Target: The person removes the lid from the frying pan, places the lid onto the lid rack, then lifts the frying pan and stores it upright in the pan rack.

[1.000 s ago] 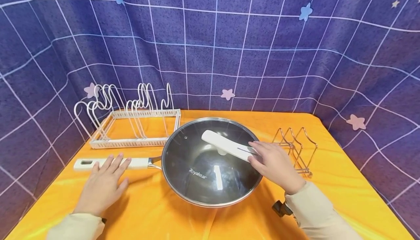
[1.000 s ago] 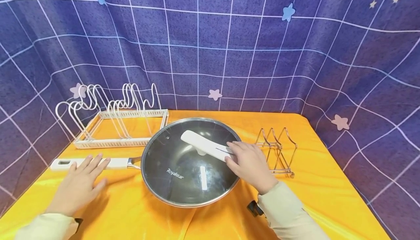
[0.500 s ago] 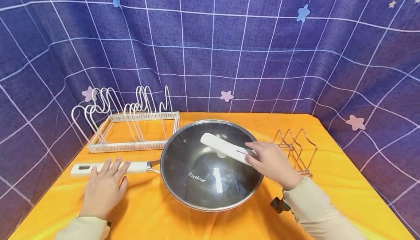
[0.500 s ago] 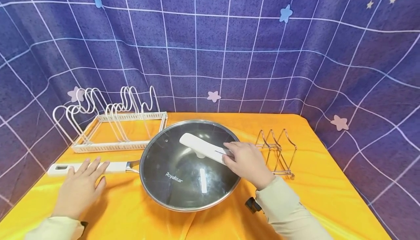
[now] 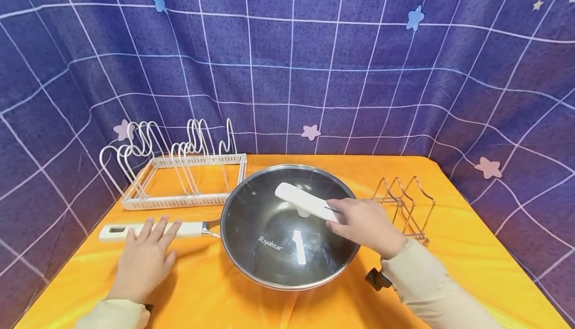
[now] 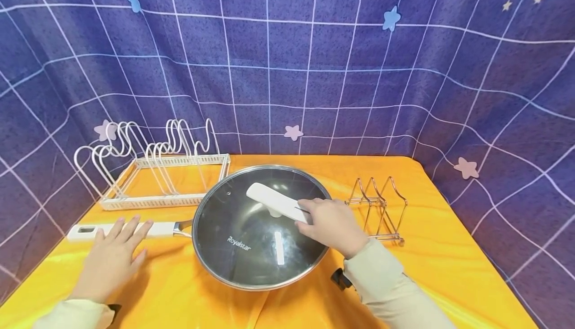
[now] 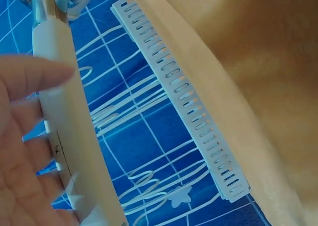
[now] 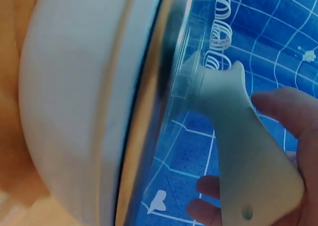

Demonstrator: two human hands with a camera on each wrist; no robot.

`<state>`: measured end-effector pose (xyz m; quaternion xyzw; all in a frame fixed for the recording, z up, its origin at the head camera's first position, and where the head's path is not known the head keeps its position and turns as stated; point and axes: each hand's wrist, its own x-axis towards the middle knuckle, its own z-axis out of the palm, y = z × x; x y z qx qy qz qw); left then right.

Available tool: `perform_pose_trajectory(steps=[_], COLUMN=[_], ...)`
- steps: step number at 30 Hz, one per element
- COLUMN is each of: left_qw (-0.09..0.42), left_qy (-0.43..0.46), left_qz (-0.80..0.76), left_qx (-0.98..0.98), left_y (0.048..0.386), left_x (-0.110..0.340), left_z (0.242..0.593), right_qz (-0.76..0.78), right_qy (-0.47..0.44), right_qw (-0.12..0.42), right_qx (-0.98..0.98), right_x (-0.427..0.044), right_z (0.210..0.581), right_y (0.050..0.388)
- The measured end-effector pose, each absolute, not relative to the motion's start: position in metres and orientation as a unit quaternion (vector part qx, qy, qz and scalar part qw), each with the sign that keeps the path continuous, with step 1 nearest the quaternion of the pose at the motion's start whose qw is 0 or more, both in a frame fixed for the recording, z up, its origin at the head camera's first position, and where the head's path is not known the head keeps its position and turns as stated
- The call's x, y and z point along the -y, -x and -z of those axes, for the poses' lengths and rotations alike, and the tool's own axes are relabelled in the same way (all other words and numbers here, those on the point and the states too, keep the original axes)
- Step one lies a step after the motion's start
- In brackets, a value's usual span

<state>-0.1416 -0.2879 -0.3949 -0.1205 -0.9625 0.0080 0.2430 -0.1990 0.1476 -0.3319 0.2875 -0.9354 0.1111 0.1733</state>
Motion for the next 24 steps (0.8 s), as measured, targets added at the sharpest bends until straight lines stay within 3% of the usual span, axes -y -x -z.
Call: perform_pose_trajectory(steps=[14,24], left_qw=[0.314,0.353], left_qy=[0.122,0.099], left_qz=[0.013,0.027], left_qx=[0.941,0.93], left_y=[0.142,0.143], left_x=[0.284,0.278], left_z=[0.402,0.404], right_qz=[-0.104,-0.084], right_qy=[-0.232,-0.249], right_qw=[0.121,0.166], right_qx=[0.96,0.95], right_x=[-0.132,-0.129], right_z=[0.325,0.338], right_y=[0.2,0.205])
